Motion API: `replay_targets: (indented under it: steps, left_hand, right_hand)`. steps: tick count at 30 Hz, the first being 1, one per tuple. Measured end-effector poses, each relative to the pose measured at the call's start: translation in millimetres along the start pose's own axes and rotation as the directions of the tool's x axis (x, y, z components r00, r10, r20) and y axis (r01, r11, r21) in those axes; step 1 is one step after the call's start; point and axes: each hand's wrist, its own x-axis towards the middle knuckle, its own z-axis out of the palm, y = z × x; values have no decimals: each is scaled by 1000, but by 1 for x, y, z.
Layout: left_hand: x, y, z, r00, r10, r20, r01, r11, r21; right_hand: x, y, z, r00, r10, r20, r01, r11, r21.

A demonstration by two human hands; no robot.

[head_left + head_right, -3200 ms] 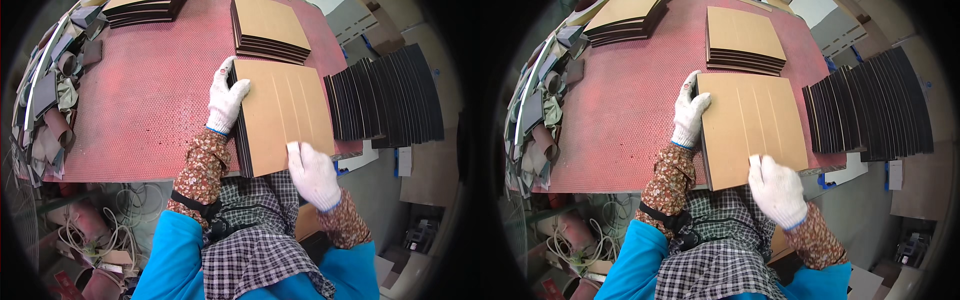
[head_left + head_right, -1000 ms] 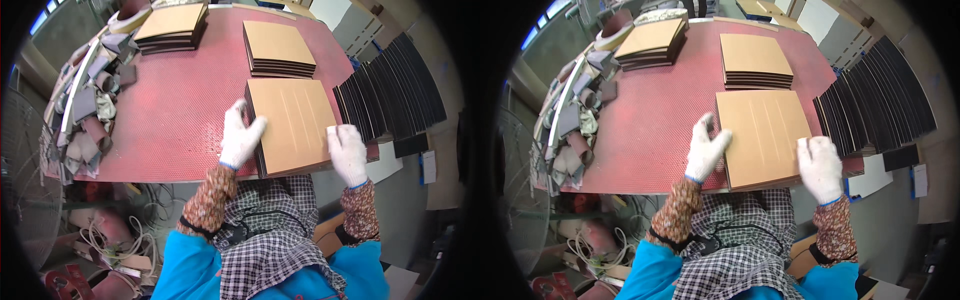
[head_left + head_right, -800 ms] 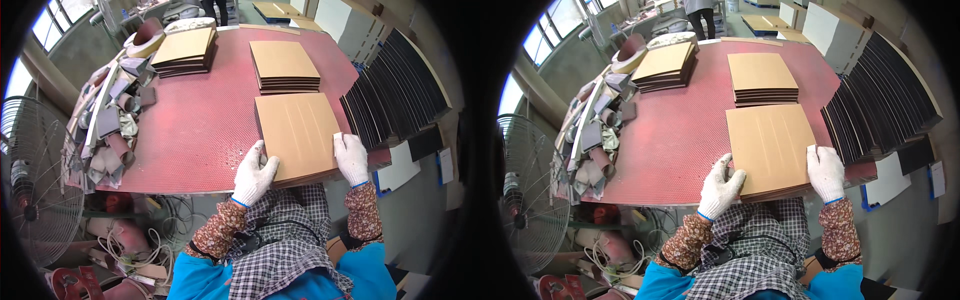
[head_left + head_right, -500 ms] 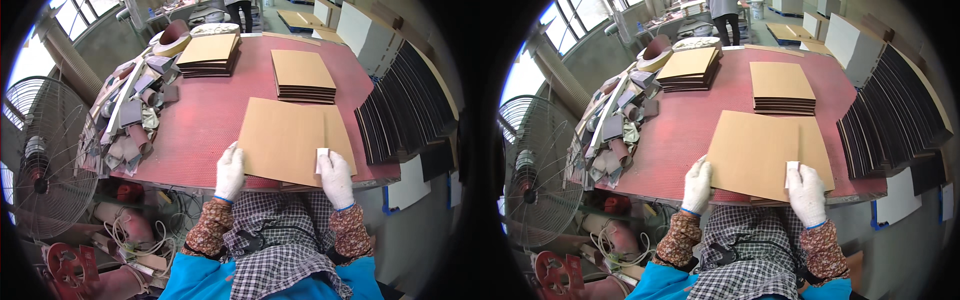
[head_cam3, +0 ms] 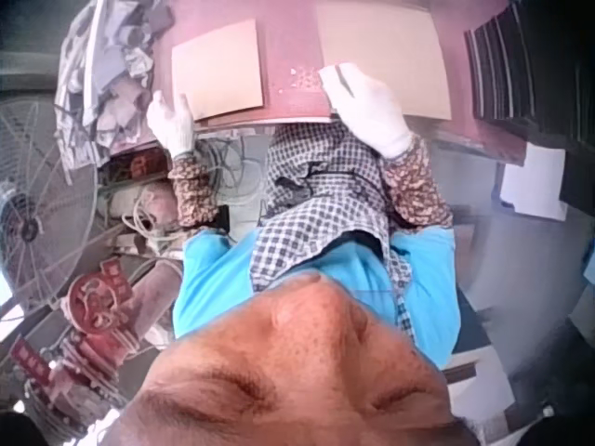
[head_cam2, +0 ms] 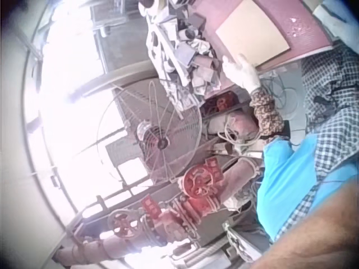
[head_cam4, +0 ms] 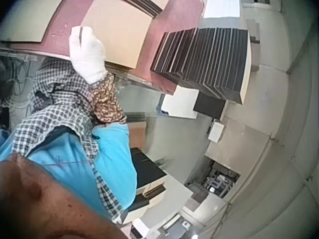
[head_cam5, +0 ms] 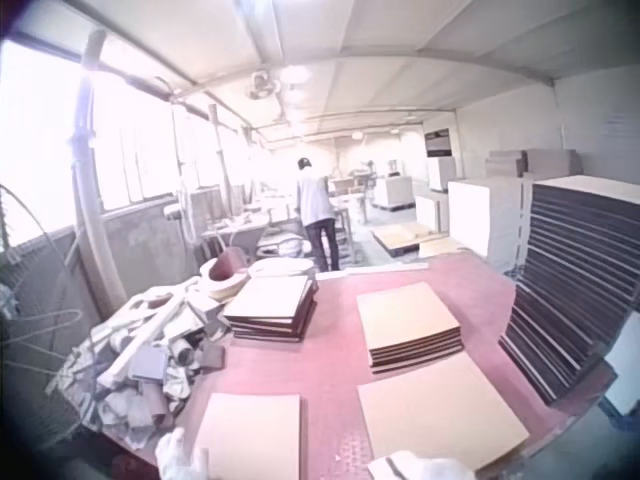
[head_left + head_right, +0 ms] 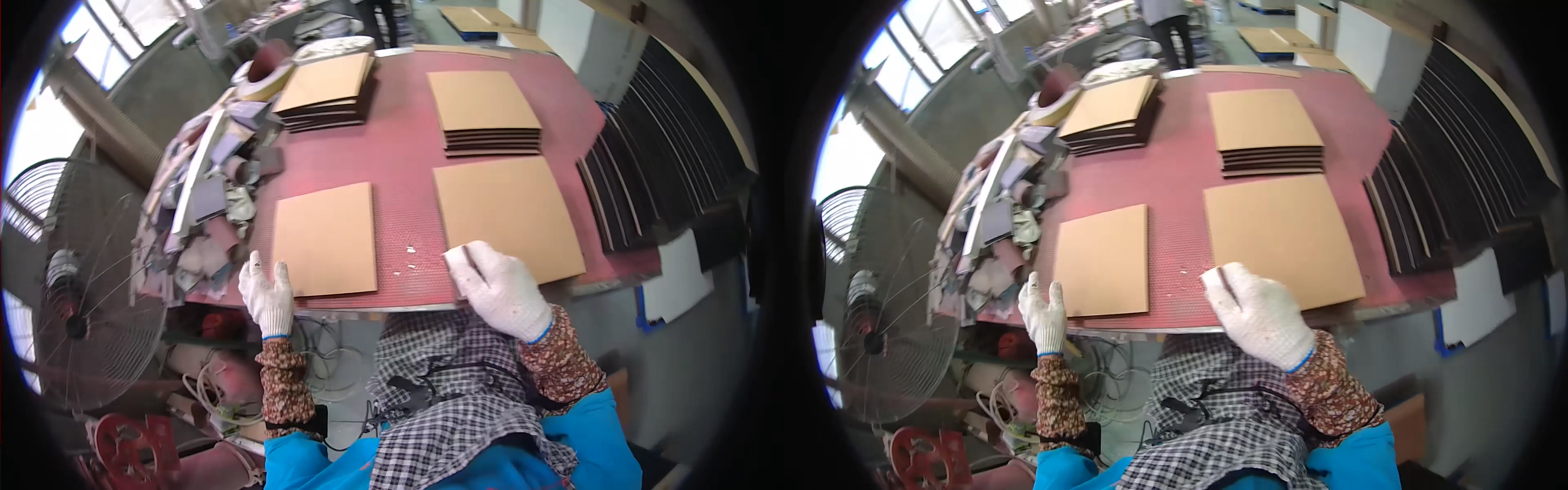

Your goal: Inspecting and sorting cardboard pieces on a work table in a manufacturing environment.

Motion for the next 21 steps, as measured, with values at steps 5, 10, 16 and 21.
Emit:
replay_targets:
  steps: [5, 10, 16, 21]
  left_hand:
    - [-33, 138, -10, 907, 228, 354, 152, 608, -780]
    - [-35, 243, 49, 831, 297, 471, 342, 396, -852]
    - [-30, 275, 71, 774, 244, 585, 441, 456, -773]
    - [-36, 273, 80, 806, 310, 504, 447, 240, -862]
  right_hand:
    - [-42, 47, -54, 950, 153, -271, -238, 918, -317]
    - [-61, 65, -76, 932, 214, -294, -334, 822, -461]
    - [-59, 77, -67, 971, 87, -221, -203, 786, -585]
    - [-49, 85, -68, 965, 151, -215, -254, 743, -619]
